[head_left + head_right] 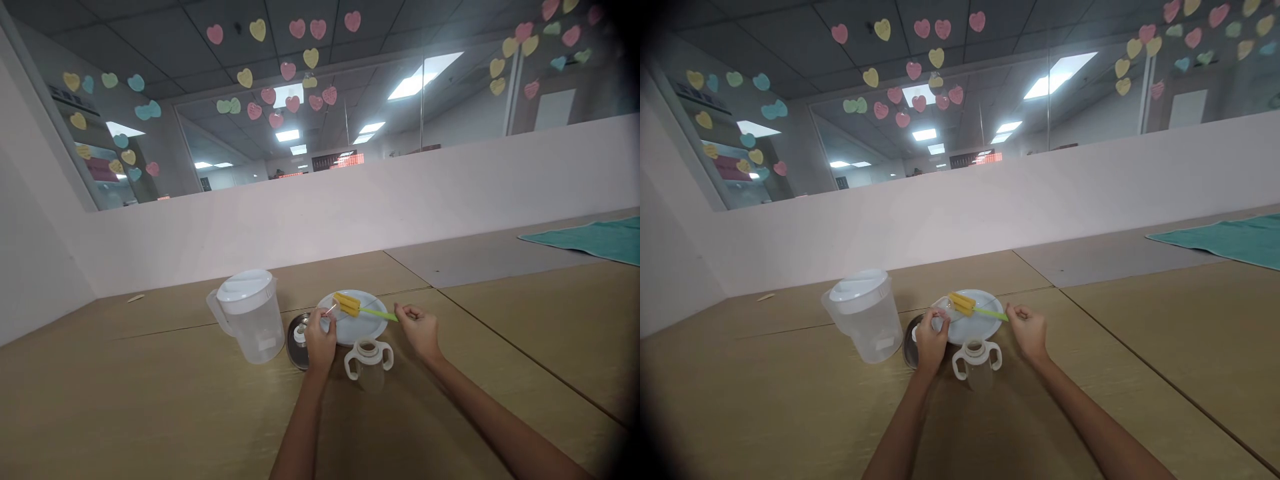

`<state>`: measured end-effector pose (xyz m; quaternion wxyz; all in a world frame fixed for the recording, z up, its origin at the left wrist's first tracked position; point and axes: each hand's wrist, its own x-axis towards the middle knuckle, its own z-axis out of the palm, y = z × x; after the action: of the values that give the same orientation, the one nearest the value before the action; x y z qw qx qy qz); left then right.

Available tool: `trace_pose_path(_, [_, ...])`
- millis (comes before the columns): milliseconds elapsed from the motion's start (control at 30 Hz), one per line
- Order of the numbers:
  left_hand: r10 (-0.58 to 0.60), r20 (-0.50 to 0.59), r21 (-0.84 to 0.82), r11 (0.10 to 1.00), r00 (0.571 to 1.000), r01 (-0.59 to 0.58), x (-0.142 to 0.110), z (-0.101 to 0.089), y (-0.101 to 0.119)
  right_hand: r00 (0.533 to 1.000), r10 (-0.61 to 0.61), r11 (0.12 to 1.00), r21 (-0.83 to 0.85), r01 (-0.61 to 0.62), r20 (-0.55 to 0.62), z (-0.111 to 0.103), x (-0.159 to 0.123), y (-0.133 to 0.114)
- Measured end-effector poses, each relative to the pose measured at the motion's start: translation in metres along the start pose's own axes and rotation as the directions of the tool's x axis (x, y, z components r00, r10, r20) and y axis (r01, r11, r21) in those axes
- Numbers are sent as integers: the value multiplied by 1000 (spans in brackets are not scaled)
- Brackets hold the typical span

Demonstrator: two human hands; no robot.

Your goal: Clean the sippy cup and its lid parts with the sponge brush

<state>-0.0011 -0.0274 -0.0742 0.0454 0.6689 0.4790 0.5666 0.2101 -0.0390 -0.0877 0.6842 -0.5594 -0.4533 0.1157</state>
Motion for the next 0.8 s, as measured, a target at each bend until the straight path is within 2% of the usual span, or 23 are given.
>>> trace_pose_path(167, [14,4,33,999,1000,-14,1,-2,2,1000,21,1000,18,-21,8,-1,3,1])
trace_pose_path(533, [9,128,-188,982,992,15,0,-3,9,1000,7,1000,19,-8,27,3,1,7])
trace_pose_path(667, [19,181,-186,982,983,15,1,-4,9,999,27,999,31,-27,22,3,2,8])
trace_pose_path(800, [36,240,-100,995,970,-12,-1,-4,7,999,41,998,47,-42,22,1,2,7])
